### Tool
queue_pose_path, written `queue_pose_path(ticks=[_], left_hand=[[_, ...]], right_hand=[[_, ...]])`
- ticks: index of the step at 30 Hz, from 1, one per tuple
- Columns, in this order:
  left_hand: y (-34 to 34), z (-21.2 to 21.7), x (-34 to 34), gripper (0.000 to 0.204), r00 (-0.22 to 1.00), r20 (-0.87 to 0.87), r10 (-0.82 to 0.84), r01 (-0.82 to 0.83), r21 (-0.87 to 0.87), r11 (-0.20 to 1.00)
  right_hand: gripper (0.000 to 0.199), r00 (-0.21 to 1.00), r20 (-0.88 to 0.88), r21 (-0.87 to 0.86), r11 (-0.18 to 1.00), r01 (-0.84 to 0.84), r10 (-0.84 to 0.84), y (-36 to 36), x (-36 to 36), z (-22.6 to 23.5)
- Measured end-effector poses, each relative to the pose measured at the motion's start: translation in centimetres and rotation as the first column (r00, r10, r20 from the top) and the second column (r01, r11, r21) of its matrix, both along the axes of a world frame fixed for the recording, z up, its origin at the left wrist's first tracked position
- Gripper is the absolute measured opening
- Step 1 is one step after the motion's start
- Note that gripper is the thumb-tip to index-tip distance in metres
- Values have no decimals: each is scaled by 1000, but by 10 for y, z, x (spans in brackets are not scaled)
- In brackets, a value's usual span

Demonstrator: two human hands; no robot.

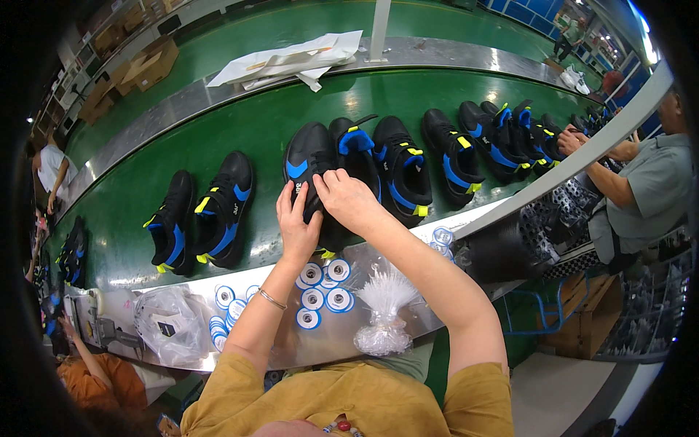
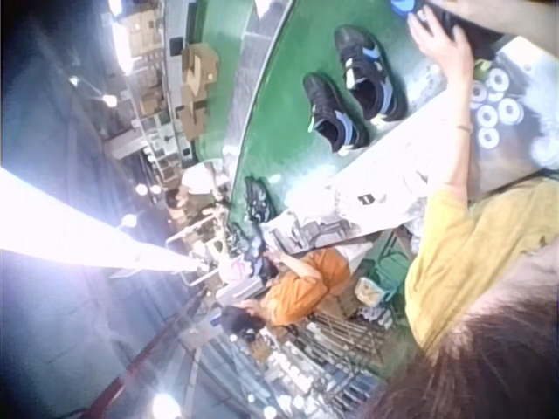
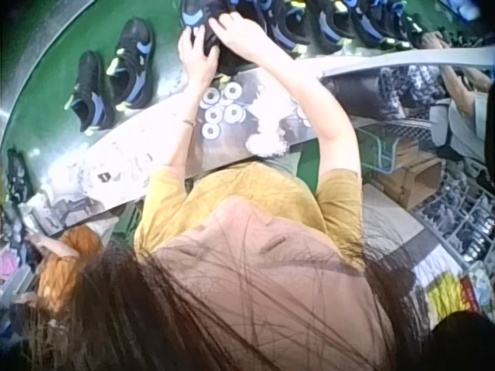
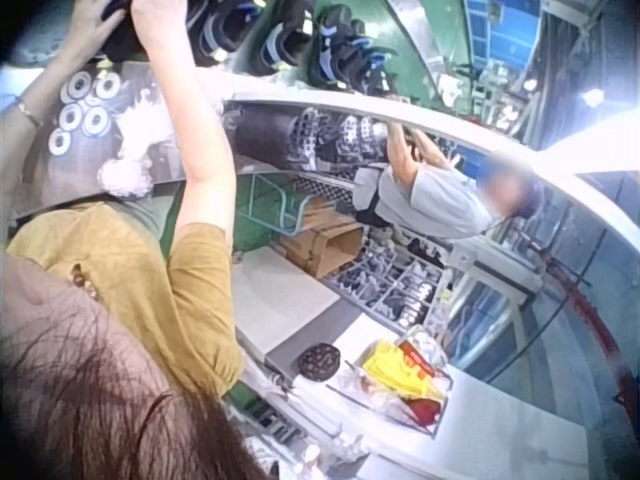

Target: The person applies small circular labels to the tongue area of black and blue shoes moving along a conveyor belt. The person picks labels from a stack, peels them, and presses them onto each shoe before moving to the next.

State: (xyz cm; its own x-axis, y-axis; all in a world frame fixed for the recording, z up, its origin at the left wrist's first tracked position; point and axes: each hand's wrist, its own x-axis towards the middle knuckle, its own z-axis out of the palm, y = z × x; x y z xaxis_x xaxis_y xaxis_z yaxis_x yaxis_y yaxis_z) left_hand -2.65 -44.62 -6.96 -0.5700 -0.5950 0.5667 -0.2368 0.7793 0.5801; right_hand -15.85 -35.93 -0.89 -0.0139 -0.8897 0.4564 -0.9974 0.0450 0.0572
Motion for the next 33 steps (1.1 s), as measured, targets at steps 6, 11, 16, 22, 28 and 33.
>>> queue_pose_path(ticks=[6,11,16,22,28,33], left_hand=[[-13,10,7,46,995,3,97,-97,-66,993],[-76,-14,23,37,983,21,181,-177,331,927],[-113,4,10,41,975,152,163,-204,307,930],[-59,60,-2,28,993,-101,65,-74,-92,993],[-28,-5,-63,57,993,-4,-117,114,244,963],[-41,-3,-59,52,978,-143,-155,206,497,843]], right_hand=[[40,969,234,-133,985,113,-80,30,-12,18],[36,934,333,24,991,130,-131,60,-19,9],[25,941,309,141,985,100,-140,47,-21,-29],[25,828,556,-301,945,125,68,40,-12,-5],[50,575,804,-139,892,430,-152,-3,-34,-42],[21,659,751,-288,879,381,-41,-13,-46,-57]])
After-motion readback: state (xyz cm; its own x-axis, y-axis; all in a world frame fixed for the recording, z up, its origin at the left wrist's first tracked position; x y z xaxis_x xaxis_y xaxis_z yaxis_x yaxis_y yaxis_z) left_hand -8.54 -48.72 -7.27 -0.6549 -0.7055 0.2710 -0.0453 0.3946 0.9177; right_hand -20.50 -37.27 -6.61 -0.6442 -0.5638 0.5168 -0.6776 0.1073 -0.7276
